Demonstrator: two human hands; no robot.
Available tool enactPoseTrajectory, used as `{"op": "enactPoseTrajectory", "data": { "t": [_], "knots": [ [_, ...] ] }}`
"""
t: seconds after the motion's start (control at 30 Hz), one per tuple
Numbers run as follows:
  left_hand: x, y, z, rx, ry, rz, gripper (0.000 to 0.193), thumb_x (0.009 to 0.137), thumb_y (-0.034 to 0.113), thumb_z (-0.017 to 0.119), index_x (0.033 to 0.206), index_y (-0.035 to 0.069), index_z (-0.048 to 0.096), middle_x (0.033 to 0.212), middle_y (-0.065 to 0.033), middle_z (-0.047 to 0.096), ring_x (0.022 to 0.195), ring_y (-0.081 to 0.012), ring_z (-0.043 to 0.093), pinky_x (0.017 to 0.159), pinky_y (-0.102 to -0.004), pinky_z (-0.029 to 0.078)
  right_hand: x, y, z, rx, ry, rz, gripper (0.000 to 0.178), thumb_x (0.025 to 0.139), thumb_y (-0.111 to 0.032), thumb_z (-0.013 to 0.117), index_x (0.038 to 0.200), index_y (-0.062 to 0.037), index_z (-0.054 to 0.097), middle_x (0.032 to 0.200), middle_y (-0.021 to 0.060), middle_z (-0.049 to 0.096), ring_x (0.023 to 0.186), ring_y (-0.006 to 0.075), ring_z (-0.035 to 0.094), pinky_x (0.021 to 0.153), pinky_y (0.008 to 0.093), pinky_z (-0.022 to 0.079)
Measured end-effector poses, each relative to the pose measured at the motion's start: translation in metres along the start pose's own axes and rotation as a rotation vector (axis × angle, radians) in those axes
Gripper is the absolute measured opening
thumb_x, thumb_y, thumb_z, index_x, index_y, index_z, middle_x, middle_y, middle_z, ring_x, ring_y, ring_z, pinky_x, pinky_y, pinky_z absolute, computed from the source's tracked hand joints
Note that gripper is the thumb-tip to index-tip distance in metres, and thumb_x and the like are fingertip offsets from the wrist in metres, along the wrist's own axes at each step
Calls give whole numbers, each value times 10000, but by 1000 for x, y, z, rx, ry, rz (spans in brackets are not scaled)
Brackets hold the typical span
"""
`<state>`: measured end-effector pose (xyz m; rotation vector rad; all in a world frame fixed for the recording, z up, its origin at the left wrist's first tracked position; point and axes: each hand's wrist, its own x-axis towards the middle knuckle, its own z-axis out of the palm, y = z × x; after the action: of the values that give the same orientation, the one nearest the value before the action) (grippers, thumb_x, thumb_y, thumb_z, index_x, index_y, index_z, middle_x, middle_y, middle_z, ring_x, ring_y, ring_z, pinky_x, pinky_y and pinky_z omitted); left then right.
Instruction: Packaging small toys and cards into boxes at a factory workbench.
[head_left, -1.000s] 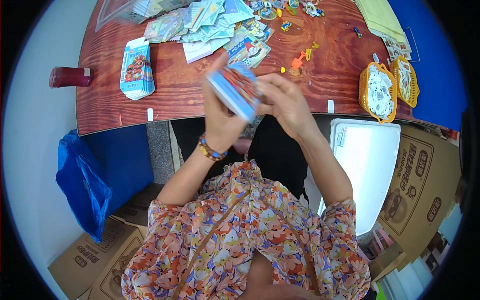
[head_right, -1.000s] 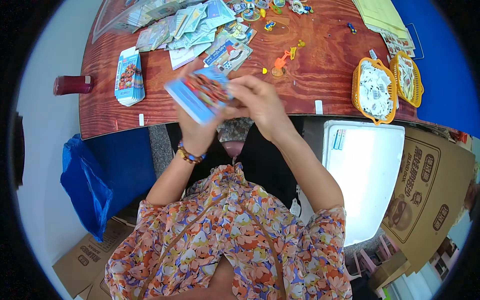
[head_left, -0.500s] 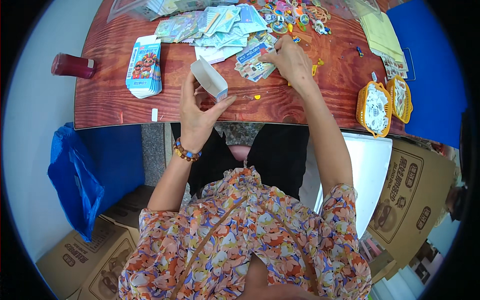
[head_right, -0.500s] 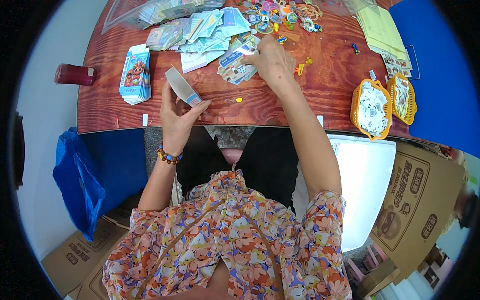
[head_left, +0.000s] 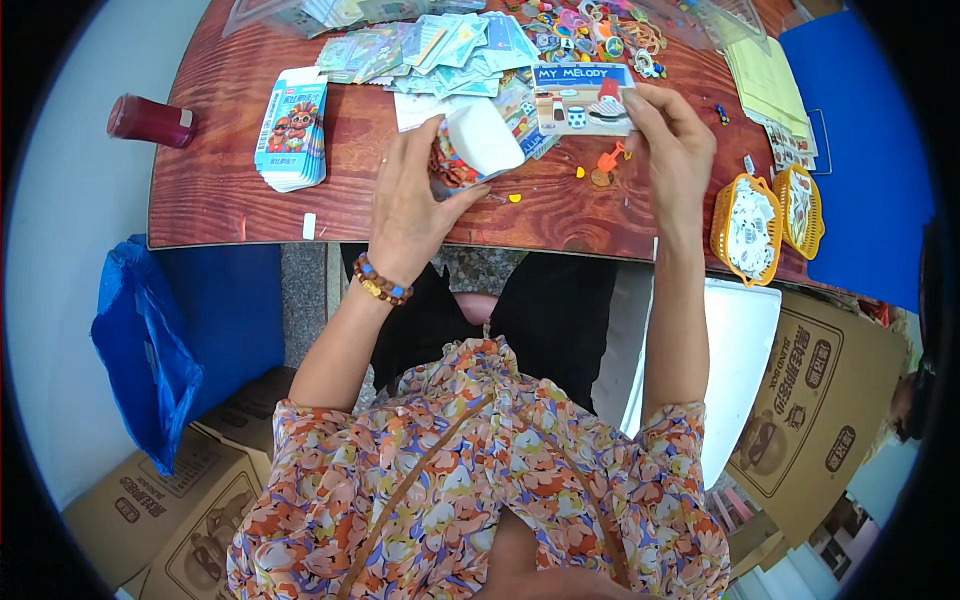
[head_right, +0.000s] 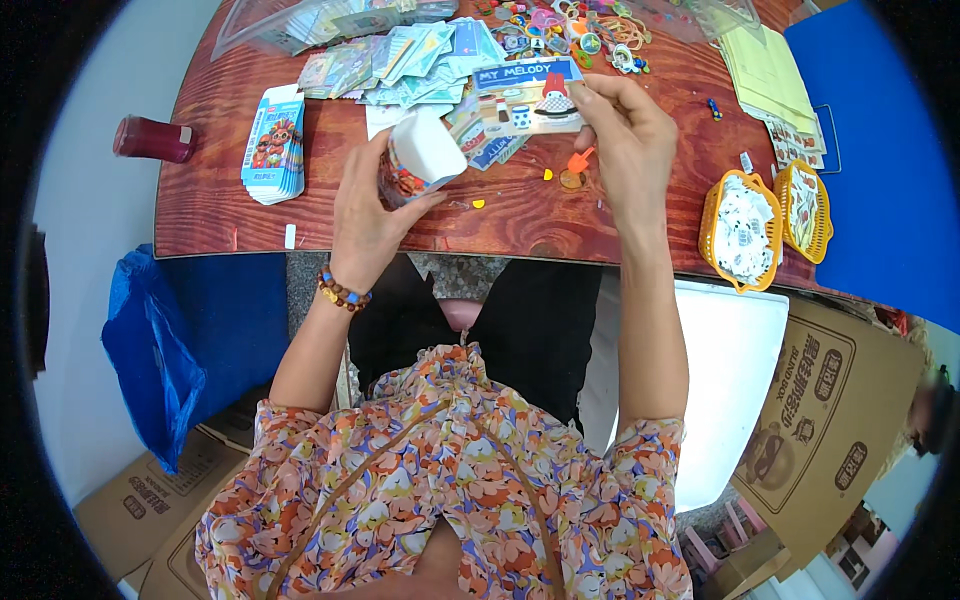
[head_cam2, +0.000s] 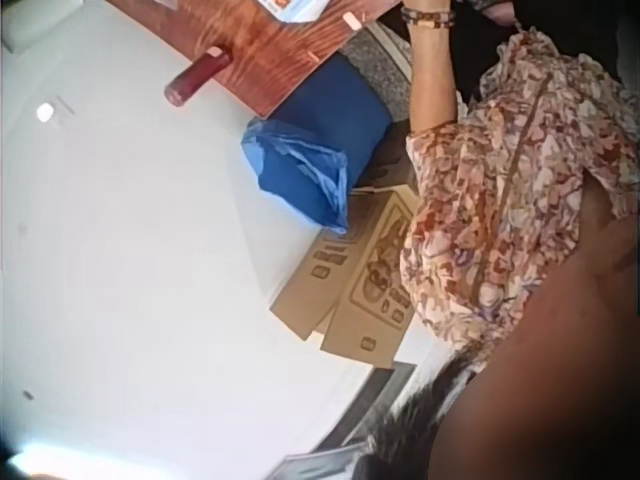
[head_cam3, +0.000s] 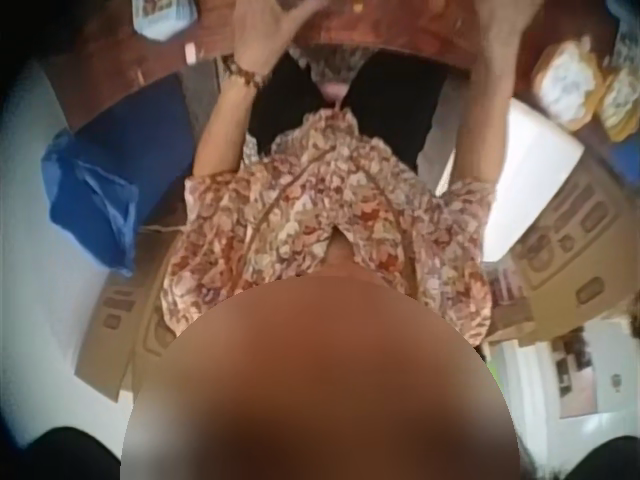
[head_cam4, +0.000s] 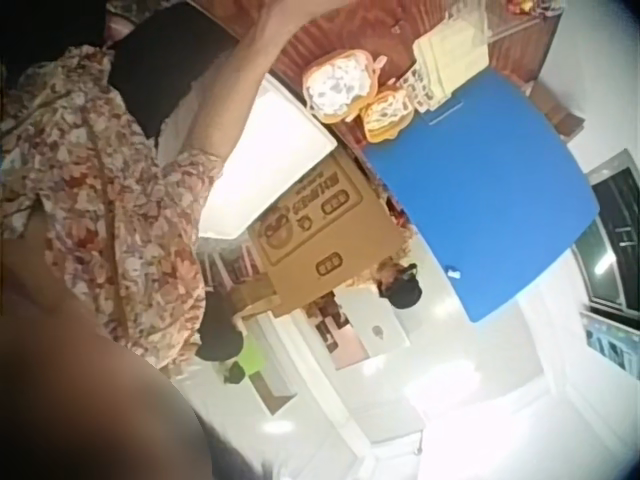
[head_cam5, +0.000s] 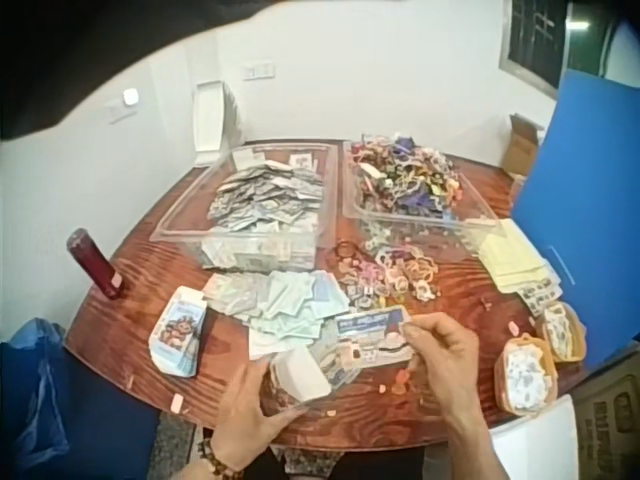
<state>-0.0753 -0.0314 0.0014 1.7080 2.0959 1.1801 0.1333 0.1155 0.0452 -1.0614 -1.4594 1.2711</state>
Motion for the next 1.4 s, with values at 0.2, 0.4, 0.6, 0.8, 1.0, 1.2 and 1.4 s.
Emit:
{"op": "enactPoseTrajectory", "data": {
  "t": [0.2,0.4,0.6,0.8,1.0,1.2,1.4],
  "knots": [
    [6,17,12,17,-55,85,847,692,166,878,1413,36,454,1199,-183,566,1062,-361,595,882,-444,507,-33,-15,9,-256,-47,-341,97,886,-29,708,972,14,704,733,4,609,585,41,484,517,232,386],
    [5,25,18,48,-77,119,911,701,147,861,1477,58,391,1208,-170,562,1080,-356,585,894,-452,497,-43,-12,15,-431,-93,-362,123,902,-44,706,1018,-4,719,794,-24,627,623,9,461,539,190,355],
    [7,30,23,71,-82,134,932,706,165,856,1494,55,370,1219,-173,561,1093,-357,577,906,-450,491,-54,-15,19,-645,-135,-425,138,909,-109,693,1018,-26,710,850,64,692,700,149,635,603,284,498],
    [8,20,14,15,-43,79,846,704,274,879,1387,6,457,1248,-197,573,1129,-358,581,943,-442,487,-29,-6,-30,-422,8,-137,217,969,-129,637,1144,-19,702,899,17,697,667,65,593,613,210,476],
    [6,22,20,45,-72,80,870,704,247,880,1419,10,445,1248,-188,553,1132,-355,576,952,-424,490,-17,45,-62,-723,-113,-175,206,932,-79,635,1124,-57,708,998,44,681,760,139,653,674,275,516],
    [5,25,18,18,-169,81,866,719,247,868,1434,0,445,1258,-191,544,1130,-361,571,941,-435,486,-5,54,-53,-1185,-259,-446,190,902,-142,676,1087,-157,720,1061,30,610,850,253,673,693,363,530],
    [6,22,19,5,-177,88,877,721,259,865,1434,-17,435,1249,-190,550,1128,-359,572,941,-441,484,-4,55,-52,-1155,-238,-522,127,913,-148,680,1025,-100,714,956,-2,634,751,180,662,625,327,507]
  ]
}}
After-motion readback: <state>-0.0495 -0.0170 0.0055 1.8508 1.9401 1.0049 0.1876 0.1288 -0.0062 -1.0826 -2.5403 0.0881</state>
